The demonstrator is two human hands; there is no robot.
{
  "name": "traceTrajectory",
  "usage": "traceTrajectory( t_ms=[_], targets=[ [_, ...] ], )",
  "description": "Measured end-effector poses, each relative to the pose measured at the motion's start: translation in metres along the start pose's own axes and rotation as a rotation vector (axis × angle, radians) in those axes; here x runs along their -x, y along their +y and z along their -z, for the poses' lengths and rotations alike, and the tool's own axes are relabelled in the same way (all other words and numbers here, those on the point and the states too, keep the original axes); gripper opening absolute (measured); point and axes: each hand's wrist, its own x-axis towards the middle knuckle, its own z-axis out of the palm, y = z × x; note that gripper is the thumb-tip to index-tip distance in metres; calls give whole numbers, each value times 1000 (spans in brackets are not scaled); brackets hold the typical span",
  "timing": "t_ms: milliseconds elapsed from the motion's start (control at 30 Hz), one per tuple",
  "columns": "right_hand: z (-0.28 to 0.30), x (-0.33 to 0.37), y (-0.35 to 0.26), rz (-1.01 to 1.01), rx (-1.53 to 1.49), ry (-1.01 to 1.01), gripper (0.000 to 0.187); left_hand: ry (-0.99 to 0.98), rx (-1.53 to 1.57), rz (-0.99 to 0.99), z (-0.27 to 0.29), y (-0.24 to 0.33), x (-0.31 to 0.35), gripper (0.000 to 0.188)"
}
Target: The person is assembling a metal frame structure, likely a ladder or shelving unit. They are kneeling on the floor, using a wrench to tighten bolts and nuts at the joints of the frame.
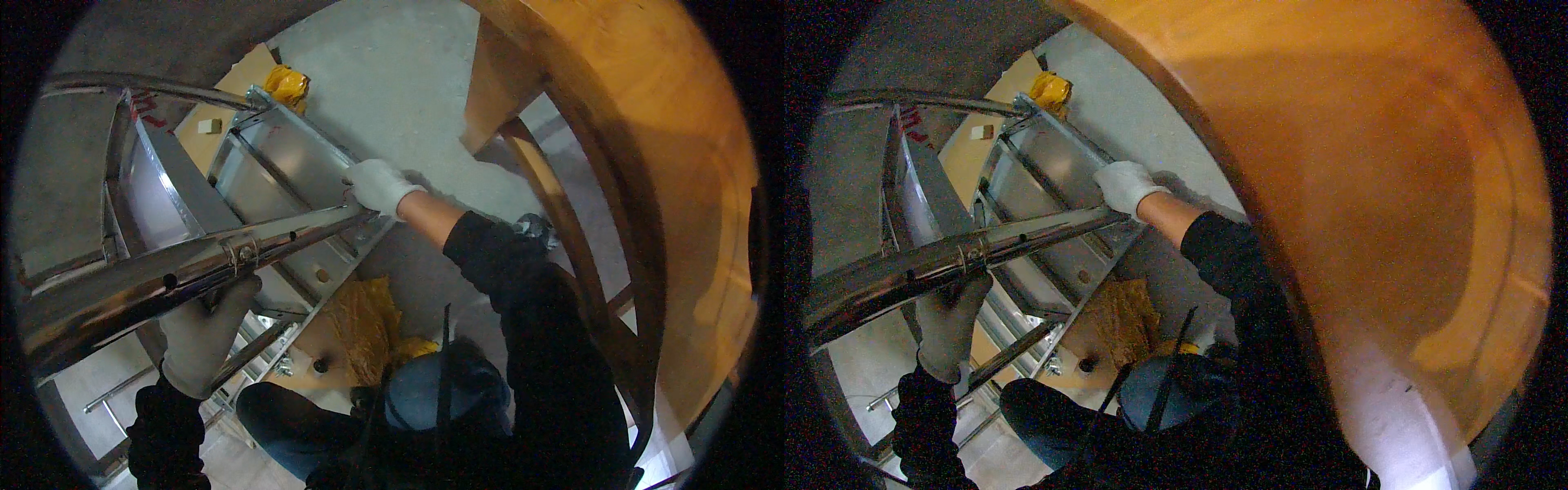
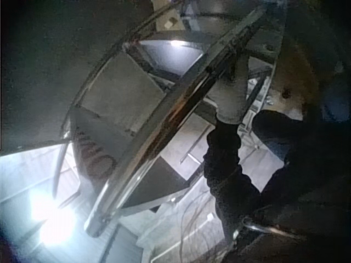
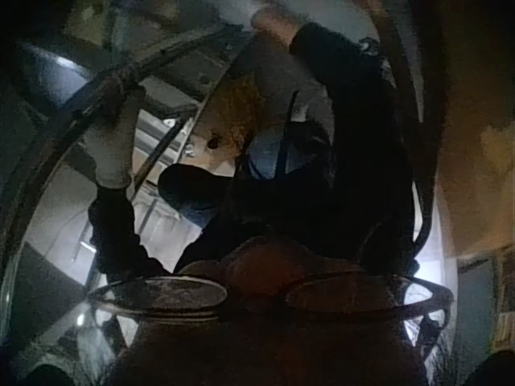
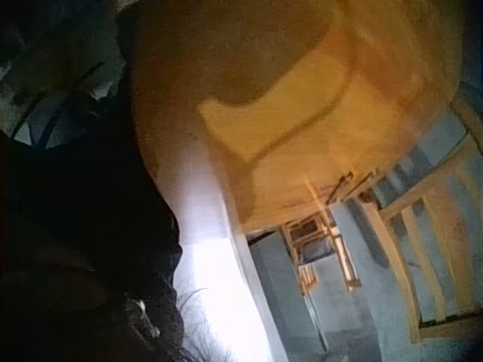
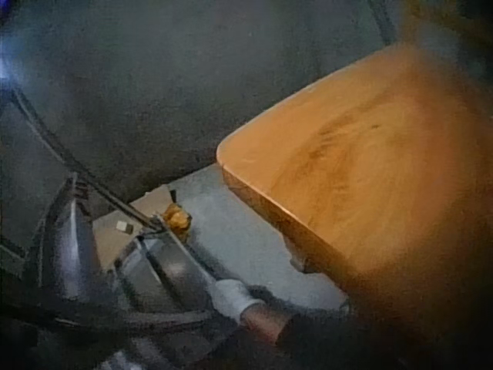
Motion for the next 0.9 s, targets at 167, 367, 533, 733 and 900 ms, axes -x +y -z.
traceTrajectory(
  t_ms=[167,367,533,733,900],
  targets=[
    [20,-7,13,58,97,91,23,34,-7,-19,-4,5,-1,24],
    [17,-7,22,140,318,15,26,9,34,-4,-2,2,0,25],
    [18,-9,24,264,372,3,26,-40,7,88,2,4,1,26],
    [13,-15,27,195,232,12,21,-17,-4,43,2,-1,2,26],
    [26,-13,14,294,345,-53,18,10,15,20,0,-1,1,26]
  ],
)
